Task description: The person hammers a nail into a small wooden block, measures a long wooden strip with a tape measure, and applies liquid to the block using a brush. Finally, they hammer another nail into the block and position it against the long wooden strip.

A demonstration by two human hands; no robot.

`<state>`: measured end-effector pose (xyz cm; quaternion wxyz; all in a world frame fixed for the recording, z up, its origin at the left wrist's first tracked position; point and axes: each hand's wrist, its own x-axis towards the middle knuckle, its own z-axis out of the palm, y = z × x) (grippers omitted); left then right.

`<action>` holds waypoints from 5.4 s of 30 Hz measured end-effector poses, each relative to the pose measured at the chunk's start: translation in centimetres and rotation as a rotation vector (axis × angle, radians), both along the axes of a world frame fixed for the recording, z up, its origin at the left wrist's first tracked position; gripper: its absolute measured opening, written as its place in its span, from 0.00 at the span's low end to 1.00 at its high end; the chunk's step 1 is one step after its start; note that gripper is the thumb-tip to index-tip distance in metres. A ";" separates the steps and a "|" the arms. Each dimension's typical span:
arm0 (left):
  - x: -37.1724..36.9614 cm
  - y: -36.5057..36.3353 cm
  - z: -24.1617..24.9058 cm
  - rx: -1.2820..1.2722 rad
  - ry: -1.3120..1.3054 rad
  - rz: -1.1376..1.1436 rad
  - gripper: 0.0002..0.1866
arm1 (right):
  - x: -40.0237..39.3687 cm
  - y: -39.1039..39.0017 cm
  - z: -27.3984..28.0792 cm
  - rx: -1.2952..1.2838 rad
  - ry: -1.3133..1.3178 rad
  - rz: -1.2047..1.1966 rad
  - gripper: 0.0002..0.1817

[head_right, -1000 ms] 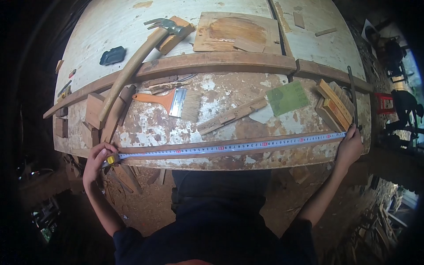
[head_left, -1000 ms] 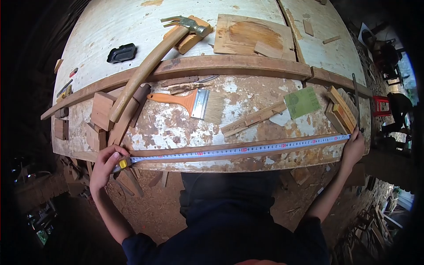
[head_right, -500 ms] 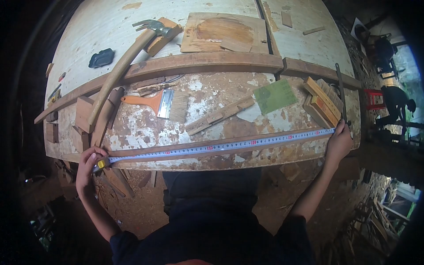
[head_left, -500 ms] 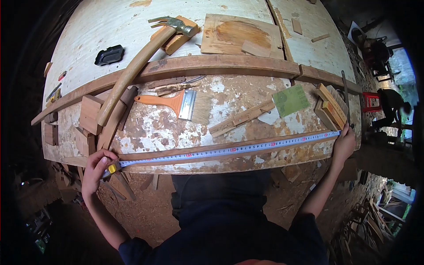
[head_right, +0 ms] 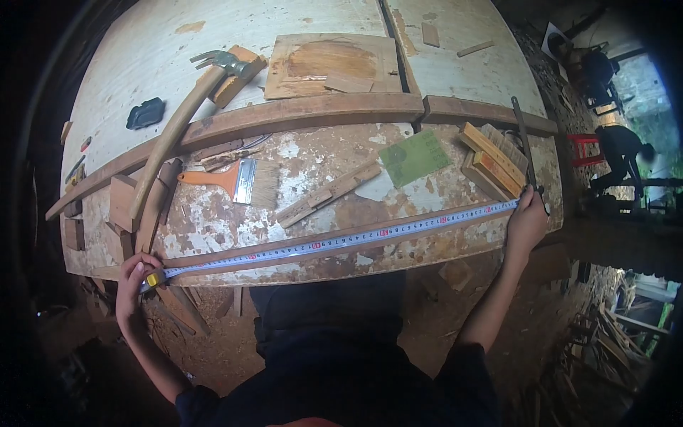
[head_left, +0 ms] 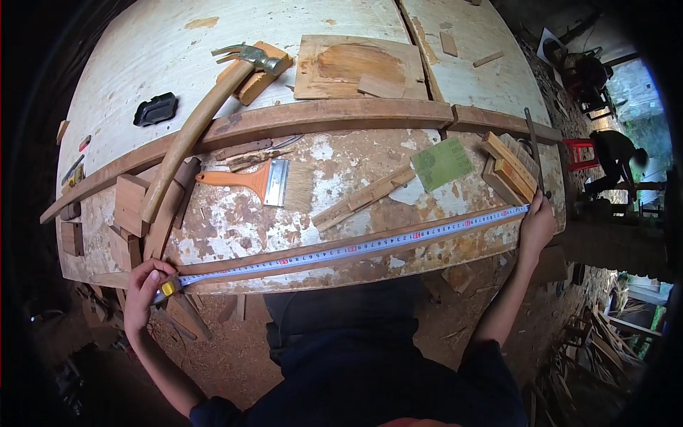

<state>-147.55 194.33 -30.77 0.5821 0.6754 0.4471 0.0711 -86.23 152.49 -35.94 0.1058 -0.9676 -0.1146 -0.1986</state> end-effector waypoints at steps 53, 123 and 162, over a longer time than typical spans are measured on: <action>-3.9 -4.8 1.5 -0.057 -0.225 -0.134 0.50 | -17.5 10.6 6.5 0.055 0.357 1.108 0.23; -19.8 6.7 -3.6 -0.107 -0.426 0.036 0.45 | -28.5 39.2 8.5 0.061 0.399 1.504 0.15; -15.9 7.5 -1.5 -0.239 -0.501 -0.187 0.49 | -32.8 26.4 13.4 -0.074 0.530 0.638 0.48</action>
